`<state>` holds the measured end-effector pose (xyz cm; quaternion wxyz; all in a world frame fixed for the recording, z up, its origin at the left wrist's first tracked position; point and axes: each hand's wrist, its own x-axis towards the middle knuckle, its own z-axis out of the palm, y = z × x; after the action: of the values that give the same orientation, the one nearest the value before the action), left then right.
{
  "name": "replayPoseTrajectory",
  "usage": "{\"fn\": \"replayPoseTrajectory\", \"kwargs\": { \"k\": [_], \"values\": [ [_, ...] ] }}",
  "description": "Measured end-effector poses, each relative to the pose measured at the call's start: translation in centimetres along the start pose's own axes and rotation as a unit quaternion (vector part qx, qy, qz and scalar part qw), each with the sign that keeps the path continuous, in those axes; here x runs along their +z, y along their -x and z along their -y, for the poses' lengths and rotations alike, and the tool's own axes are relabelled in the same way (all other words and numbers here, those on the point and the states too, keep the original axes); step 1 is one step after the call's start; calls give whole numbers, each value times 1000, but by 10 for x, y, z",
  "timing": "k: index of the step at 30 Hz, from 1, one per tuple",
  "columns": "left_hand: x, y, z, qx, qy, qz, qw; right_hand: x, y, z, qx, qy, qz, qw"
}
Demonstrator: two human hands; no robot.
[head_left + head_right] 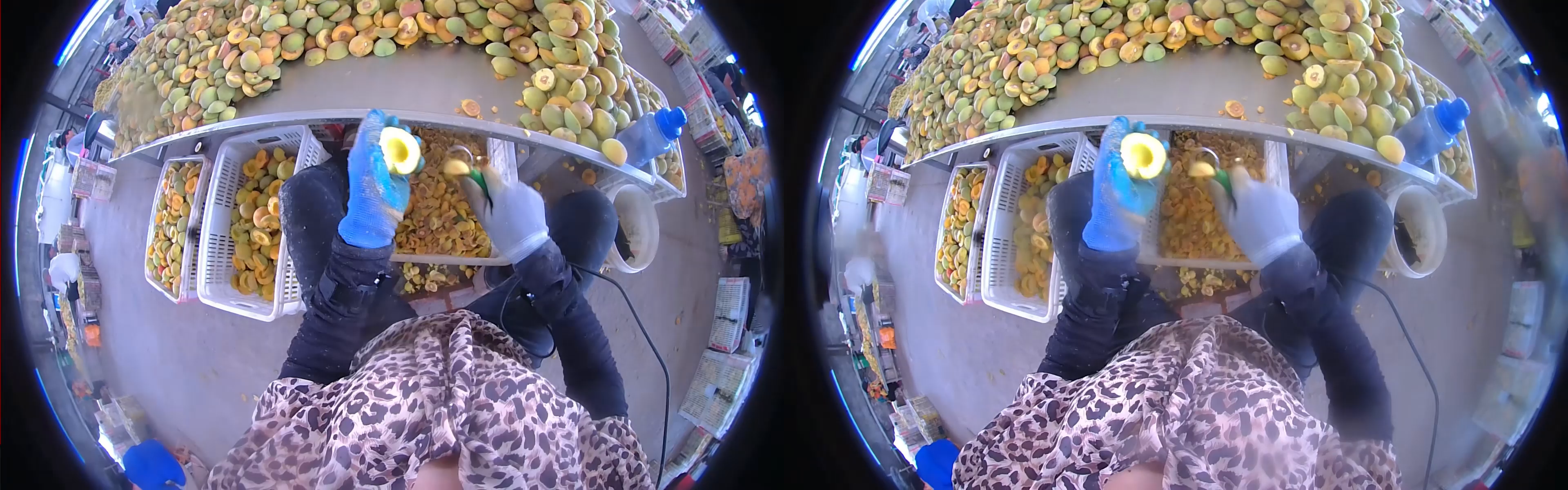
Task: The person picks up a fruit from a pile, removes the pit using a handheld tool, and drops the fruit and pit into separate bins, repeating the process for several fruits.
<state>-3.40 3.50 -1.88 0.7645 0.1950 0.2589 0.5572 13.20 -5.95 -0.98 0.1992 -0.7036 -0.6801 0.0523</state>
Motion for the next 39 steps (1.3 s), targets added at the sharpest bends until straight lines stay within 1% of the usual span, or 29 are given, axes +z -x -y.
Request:
{"fn": "replayPoseTrajectory", "kwargs": {
  "k": [1,2,3,5,7,8,9,10,11,12,13,15,16,17,18,19,20,22,24,25,26,28,30,31,33,34,36,37,39],
  "values": [
    [0,6,4,-2,-3,-2,1000,-1,-5,6,-41,-45,-68,996],
    [4,14,12,20,-2,-7,1000,-2,-11,14,-54,-54,-79,994],
    [6,18,17,44,1,-12,999,-1,-15,18,-52,-53,-80,994],
    [-2,19,19,38,-18,-1,999,2,-20,22,-70,12,-51,996],
    [-8,21,18,82,-121,87,985,7,-21,23,-80,25,-52,995],
    [-14,22,17,84,-121,86,985,9,-20,27,-67,57,-44,995],
    [-22,22,17,278,-398,91,869,10,-19,28,-50,91,-37,994],
    [-27,23,16,438,-623,86,642,16,-21,23,-46,93,-38,994],
    [-26,29,14,439,-621,93,643,30,-26,11,-1,113,-37,993],
    [-25,41,10,366,-536,105,754,48,-32,-4,49,132,-37,989],
    [-25,50,5,281,-439,117,845,68,-36,-37,86,123,-14,989],
    [-40,58,-24,300,-345,-5,889,57,-29,-49,112,107,4,988],
    [-41,60,-49,283,-388,-123,868,58,-17,-50,120,105,5,987],
    [-42,57,-78,266,-425,-235,833,61,-9,-53,124,92,36,987],
    [-73,47,-108,259,-654,-277,655,64,-5,-57,124,82,63,987],
    [-100,36,-123,234,-826,-298,418,77,1,-64,122,18,94,988],
    [-98,21,-119,240,-827,-292,417,78,4,-60,118,-9,141,983],
    [-83,-11,-109,457,-818,-53,346,101,12,-58,87,-69,166,980],
    [-20,-45,-69,401,-769,47,495,101,5,-44,66,-70,243,965],
    [0,-69,-45,344,-713,85,605,94,1,-36,54,-86,271,957],
    [6,-106,-17,318,-642,142,682,89,-2,-33,42,-100,297,949],
    [40,-154,22,343,-697,257,575,97,-4,-38,33,-98,313,944],
    [71,-187,55,324,-733,333,496,106,-2,-47,26,-96,332,938],
    [83,-201,73,325,-732,335,496,110,-1,-52,39,-102,325,939],
    [100,-229,106,252,-792,388,399,110,-5,-64,53,-106,317,941],
    [107,-240,120,252,-792,389,398,105,-6,-69,70,-123,321,937],
    [115,-256,142,196,-885,318,278,101,-6,-75,87,-137,319,934],
    [115,-258,148,194,-886,317,277,101,-7,-79,87,-139,320,933],
    [107,-254,156,140,-886,284,338,102,0,-79,74,-142,308,938]
  ]
}}
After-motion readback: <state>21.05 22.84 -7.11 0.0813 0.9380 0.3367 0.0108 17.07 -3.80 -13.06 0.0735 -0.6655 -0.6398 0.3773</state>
